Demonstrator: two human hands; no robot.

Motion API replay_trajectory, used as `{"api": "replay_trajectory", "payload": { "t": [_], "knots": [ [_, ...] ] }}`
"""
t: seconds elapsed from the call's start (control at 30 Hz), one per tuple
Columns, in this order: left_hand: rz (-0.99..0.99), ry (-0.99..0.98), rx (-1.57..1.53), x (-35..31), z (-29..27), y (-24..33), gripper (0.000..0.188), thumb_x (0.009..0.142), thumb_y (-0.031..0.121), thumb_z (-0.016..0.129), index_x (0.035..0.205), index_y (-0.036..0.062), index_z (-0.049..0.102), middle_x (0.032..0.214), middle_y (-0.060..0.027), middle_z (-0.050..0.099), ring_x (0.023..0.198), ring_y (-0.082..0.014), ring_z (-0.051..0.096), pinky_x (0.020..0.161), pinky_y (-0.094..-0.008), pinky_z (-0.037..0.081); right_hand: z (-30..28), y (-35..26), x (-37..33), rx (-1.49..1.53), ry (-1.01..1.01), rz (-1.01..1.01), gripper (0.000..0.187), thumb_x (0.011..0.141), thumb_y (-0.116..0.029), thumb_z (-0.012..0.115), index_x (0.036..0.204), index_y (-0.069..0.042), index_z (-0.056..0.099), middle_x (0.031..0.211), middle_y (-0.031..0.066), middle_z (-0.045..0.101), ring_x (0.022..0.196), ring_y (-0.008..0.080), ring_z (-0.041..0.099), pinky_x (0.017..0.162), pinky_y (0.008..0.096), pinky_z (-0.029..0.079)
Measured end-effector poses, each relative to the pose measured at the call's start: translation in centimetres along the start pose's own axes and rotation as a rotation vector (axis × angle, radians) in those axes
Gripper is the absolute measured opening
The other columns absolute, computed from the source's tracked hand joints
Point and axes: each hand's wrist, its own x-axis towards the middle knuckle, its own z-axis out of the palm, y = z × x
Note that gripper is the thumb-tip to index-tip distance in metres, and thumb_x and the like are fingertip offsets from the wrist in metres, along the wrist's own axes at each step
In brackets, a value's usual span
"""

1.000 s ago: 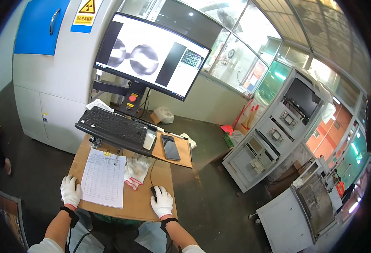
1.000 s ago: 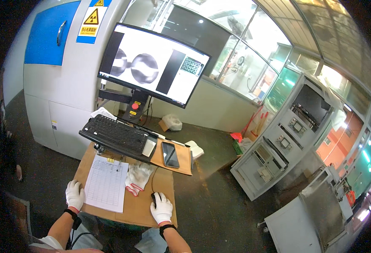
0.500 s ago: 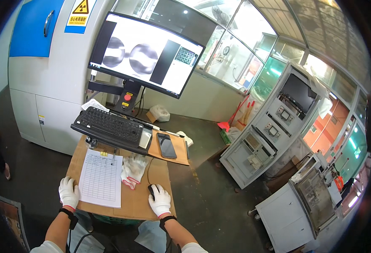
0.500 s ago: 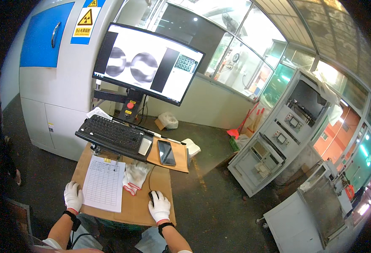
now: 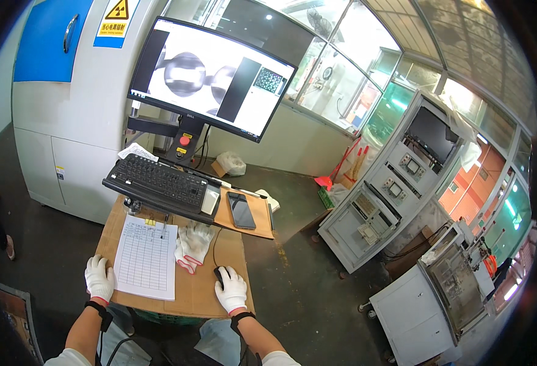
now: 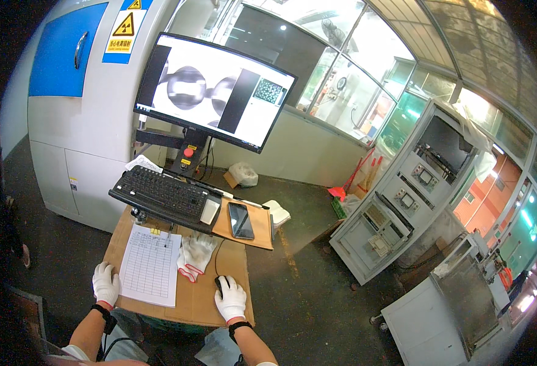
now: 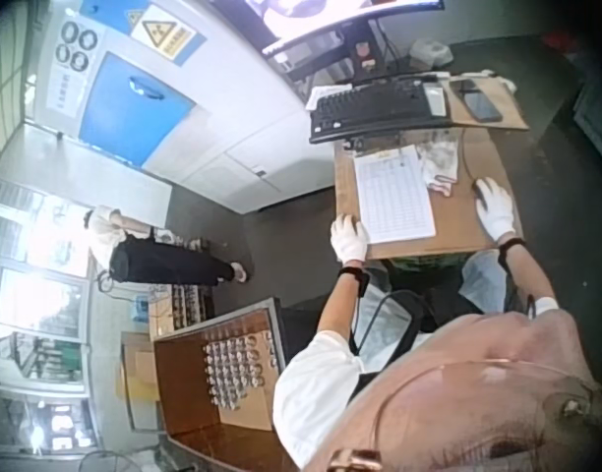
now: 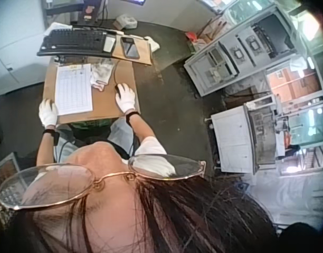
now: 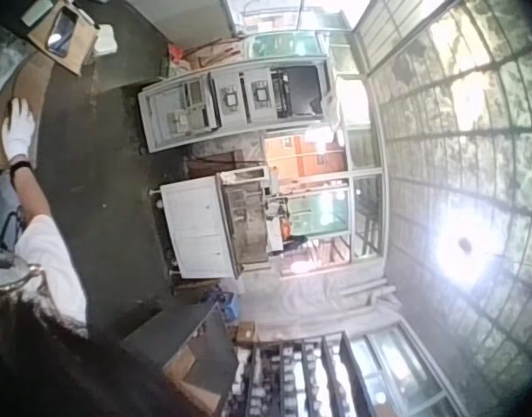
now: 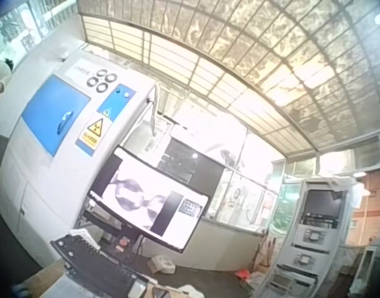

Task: Inspecting metal rings by placing them into a machine and checking the results on a monitor.

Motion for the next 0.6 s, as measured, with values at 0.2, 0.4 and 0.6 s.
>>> {"api": "replay_trajectory", "payload": {
  "t": [0.2, 0.4, 0.6],
  "knots": [
    [-0.031, -0.009, -0.018, 0.0, -0.7, 0.0, 0.032, 0.082, 0.015, 0.072, 0.112, 0.0053, 0.066, 0.133, -0.0154, 0.061, 0.128, -0.0387, 0.052, 0.104, -0.0503, 0.045, -0.6, -0.5, 0.2, 0.036, -0.013, 0.000, 0.052, 0.087, -0.027, 0.069, 0.138, -0.019, 0.062, 0.137, 0.0146, 0.062, 0.109, 0.0397, 0.065, 0.093, 0.0516, 0.053],
    [0.008, 0.023, 0.015, 0.1, -1.2, 1.0, 0.031, 0.083, 0.012, 0.071, 0.113, 0.0050, 0.066, 0.131, -0.0158, 0.061, 0.126, -0.0392, 0.054, 0.104, -0.0494, 0.046, -0.5, -0.2, 0.0, 0.027, -0.008, -0.011, 0.047, 0.087, -0.028, 0.069, 0.134, -0.022, 0.064, 0.136, 0.0147, 0.062, 0.107, 0.0400, 0.065, 0.090, 0.0522, 0.053],
    [-0.016, 0.014, -0.014, 0.0, -1.0, 0.5, 0.030, 0.082, 0.015, 0.071, 0.110, 0.0076, 0.067, 0.131, -0.0146, 0.062, 0.126, -0.0383, 0.054, 0.102, -0.0506, 0.046, -0.4, -0.4, 0.1, 0.023, 0.010, -0.027, 0.047, 0.086, -0.027, 0.069, 0.132, -0.023, 0.065, 0.135, 0.0150, 0.063, 0.106, 0.0400, 0.066, 0.089, 0.0518, 0.054]
  ]
}}
